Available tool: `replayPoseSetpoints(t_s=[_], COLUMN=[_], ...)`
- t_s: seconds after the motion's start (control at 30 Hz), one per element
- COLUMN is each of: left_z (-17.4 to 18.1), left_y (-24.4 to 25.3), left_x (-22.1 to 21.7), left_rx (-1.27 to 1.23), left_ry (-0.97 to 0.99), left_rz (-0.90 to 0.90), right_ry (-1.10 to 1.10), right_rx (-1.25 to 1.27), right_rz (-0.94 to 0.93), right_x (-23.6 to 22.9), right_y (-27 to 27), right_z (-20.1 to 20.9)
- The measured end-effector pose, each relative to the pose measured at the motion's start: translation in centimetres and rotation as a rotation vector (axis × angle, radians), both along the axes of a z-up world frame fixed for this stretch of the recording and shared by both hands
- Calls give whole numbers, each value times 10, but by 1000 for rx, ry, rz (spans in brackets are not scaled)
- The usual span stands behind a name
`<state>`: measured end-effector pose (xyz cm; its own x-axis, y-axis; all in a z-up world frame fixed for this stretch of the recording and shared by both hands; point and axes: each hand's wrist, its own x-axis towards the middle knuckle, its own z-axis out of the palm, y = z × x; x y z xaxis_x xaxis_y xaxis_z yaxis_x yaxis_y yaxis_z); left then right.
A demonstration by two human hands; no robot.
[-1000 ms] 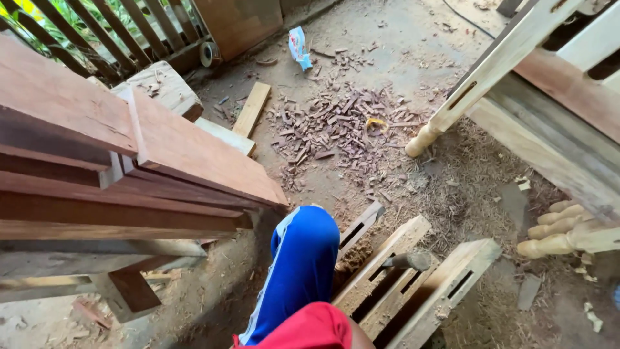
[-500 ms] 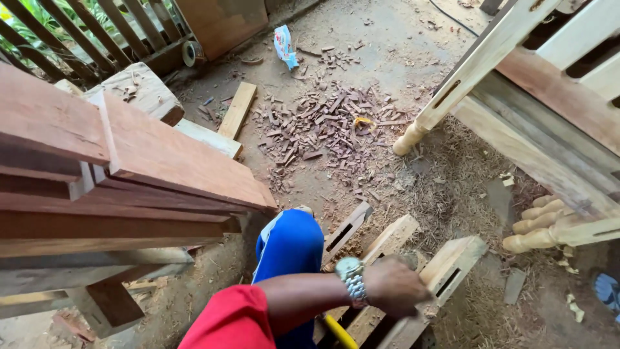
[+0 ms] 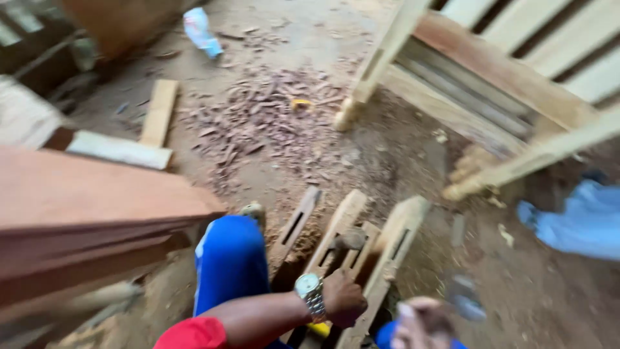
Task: Cleaning out and adjusting mortise joints on wooden furniture components using a hammer and a punch tool.
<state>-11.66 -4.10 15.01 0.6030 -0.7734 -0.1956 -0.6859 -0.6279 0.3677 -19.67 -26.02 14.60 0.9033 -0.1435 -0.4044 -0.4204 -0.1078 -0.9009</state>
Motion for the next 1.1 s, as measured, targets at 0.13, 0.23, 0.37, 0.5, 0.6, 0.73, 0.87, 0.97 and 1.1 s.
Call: replayPoseSetpoints(t_s=[0.13, 0.23, 0.37, 0.5, 0.6, 0.73, 0.87, 0.97, 1.1], left_z=[-56, -14, -87, -69, 18, 50, 48, 24, 11], left_y=[-12, 20, 5, 14, 29, 50, 70, 69, 73], left_x=[-26, -25, -42, -29, -18, 11, 41, 43, 44], left_rx=[-283, -259, -72, -83, 121, -174, -450, -632, -574], left_ry=[-513, 232, -238, -13, -78, -42, 4, 31, 91], left_rz=[248, 229, 100, 13, -168, 97, 212, 316, 648], right_ry=[-42, -109, -47, -115, -136, 98, 116, 60, 91], right_rx=[-62, -287, -345, -350, -366, -243, -123, -113, -70], right_rz=[187, 372, 413, 386, 357, 148, 29, -47, -84], right_x=[27, 25, 28, 34, 28, 27, 16, 21, 10], right_y=[80, 96, 98, 91, 77, 75, 59, 52, 51], right_z=[61, 79, 81, 70, 52, 66, 56, 60, 67])
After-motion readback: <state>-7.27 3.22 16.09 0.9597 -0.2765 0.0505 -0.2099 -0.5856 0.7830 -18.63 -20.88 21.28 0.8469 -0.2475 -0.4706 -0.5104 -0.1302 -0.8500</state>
